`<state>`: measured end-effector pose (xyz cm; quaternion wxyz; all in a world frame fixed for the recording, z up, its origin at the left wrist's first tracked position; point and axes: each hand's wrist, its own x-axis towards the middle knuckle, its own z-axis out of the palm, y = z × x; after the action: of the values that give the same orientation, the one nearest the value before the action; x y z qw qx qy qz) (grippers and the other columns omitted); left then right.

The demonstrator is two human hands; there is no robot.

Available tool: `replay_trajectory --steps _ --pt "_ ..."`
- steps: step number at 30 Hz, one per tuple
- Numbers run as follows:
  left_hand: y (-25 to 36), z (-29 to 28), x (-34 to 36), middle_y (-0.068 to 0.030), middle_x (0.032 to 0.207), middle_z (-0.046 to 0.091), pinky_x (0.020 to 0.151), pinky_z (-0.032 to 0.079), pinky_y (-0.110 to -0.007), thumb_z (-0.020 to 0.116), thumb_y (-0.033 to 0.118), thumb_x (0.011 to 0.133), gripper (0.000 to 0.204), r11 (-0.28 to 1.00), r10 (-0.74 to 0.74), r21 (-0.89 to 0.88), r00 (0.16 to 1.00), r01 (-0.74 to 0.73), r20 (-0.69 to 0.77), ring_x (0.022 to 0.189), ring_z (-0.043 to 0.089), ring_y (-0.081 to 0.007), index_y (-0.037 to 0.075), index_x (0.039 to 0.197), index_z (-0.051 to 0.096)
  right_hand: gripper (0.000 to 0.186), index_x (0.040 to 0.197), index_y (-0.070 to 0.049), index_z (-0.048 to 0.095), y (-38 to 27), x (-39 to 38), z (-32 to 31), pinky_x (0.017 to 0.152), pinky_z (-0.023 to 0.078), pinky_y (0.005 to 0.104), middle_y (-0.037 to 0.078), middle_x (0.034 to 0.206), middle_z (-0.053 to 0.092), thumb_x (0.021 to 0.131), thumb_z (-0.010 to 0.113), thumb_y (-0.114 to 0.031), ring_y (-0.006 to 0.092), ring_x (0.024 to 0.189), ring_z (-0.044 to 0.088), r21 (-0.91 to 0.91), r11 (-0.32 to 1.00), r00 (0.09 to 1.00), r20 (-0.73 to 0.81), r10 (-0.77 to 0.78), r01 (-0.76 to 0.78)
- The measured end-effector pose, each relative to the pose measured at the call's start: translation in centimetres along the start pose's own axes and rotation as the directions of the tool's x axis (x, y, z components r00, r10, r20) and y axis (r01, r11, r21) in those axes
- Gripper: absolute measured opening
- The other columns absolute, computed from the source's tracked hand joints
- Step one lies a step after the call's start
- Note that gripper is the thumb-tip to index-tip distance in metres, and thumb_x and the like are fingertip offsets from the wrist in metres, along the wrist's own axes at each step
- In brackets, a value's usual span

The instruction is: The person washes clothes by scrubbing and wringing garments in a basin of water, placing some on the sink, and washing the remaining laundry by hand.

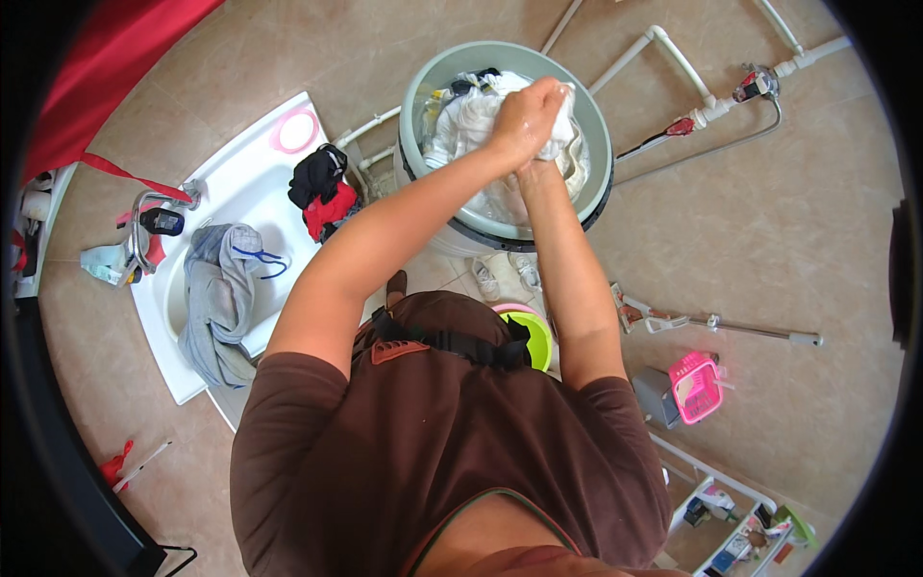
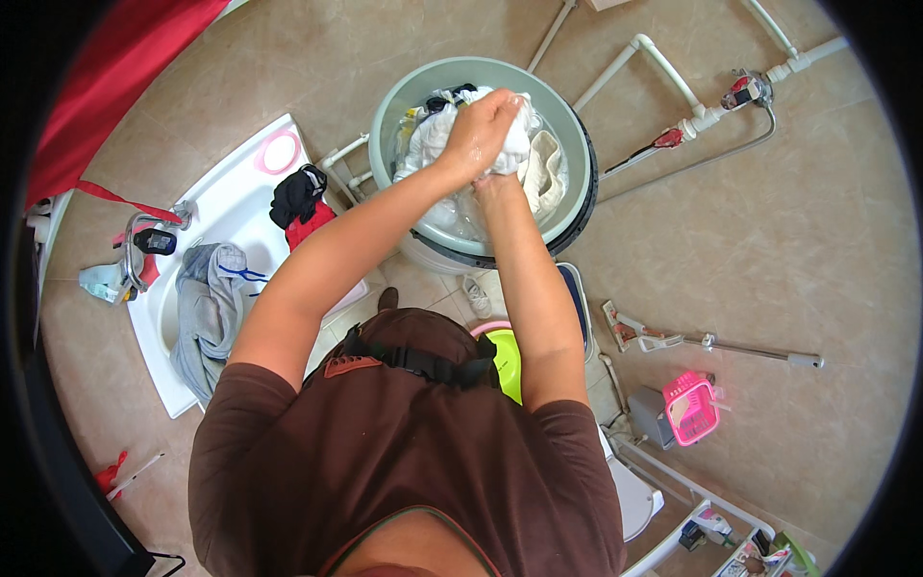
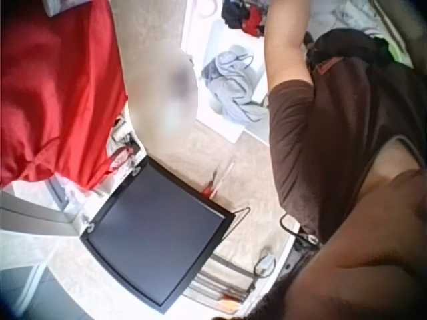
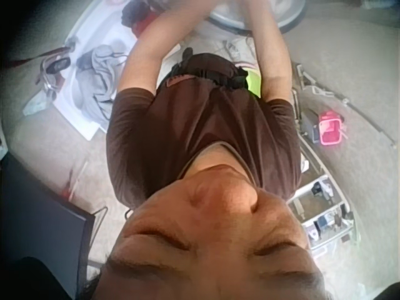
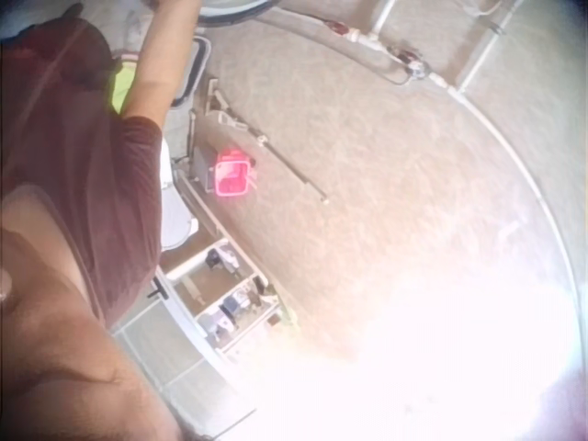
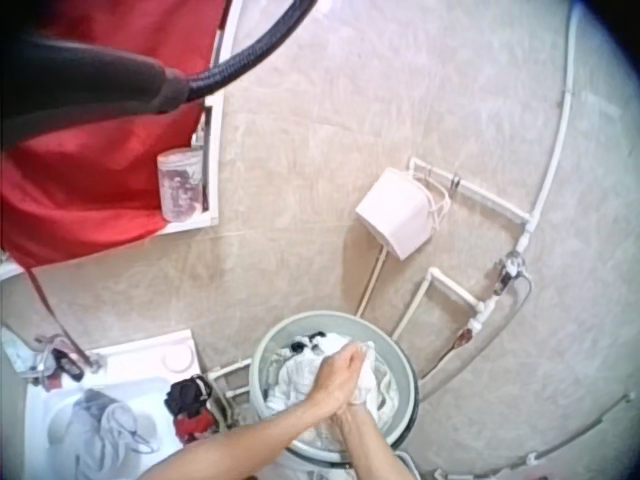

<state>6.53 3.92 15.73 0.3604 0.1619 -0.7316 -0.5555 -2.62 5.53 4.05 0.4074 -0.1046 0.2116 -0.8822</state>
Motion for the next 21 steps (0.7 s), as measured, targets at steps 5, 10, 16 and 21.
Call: replay_trajectory --steps 5,10,16,21 --pt "-5.3 -5.3 4.5 -0.0221 0.081 0.062 0.066 0.046 -0.046 0.046 0.035 0.093 0.034 0.926 0.031 0.376 0.984 0.037 -0.174 0.078 0.060 -0.0411 0.005 0.091 0.061 0.040 0.121 -0.001 0.053 -4.2 -2.2 6.6 0.089 0.049 0.0385 0.014 0.114 0.061 0.098 0.046 -0.033 0.0247 0.101 0.061 -0.438 0.899 0.886 -0.420 -0.195 -0.010" --pt "-7.5 -9.8 5.8 -0.0193 0.079 0.064 0.067 0.047 -0.051 0.048 0.039 0.091 0.033 0.888 0.031 0.456 0.979 0.064 -0.200 0.076 0.061 -0.0413 0.010 0.087 0.064 0.023 0.103 -0.005 0.059 -10.9 -2.0 7.9 0.080 0.047 0.0310 0.006 0.099 0.063 0.094 0.056 -0.026 0.0149 0.088 0.058 -0.744 0.632 0.901 -0.098 -0.422 0.215" --pt "-9.2 -10.1 4.4 -0.0151 0.083 0.067 0.072 0.048 -0.048 0.056 0.043 0.086 0.035 0.808 -0.078 0.574 0.989 0.135 -0.122 0.080 0.063 -0.0366 0.010 0.092 0.067 0.024 0.097 -0.003 0.062 -12.1 -1.8 -0.1 0.069 0.045 0.0274 0.005 0.086 0.062 0.088 0.063 -0.025 0.0119 0.074 0.056 -0.961 0.258 0.898 -0.025 -0.439 0.099" --pt "-12.3 -9.2 1.4 -0.0160 0.114 0.060 0.087 0.046 -0.043 0.066 0.039 0.080 0.041 0.637 -0.208 0.771 0.963 0.001 0.171 0.108 0.055 -0.0323 0.010 0.108 0.064 0.043 0.115 0.001 0.057 -11.7 -2.7 -9.6 0.086 0.046 0.0376 0.018 0.108 0.061 0.082 0.066 -0.026 0.0295 0.096 0.059 -0.899 -0.435 0.897 0.145 -0.418 -0.057"
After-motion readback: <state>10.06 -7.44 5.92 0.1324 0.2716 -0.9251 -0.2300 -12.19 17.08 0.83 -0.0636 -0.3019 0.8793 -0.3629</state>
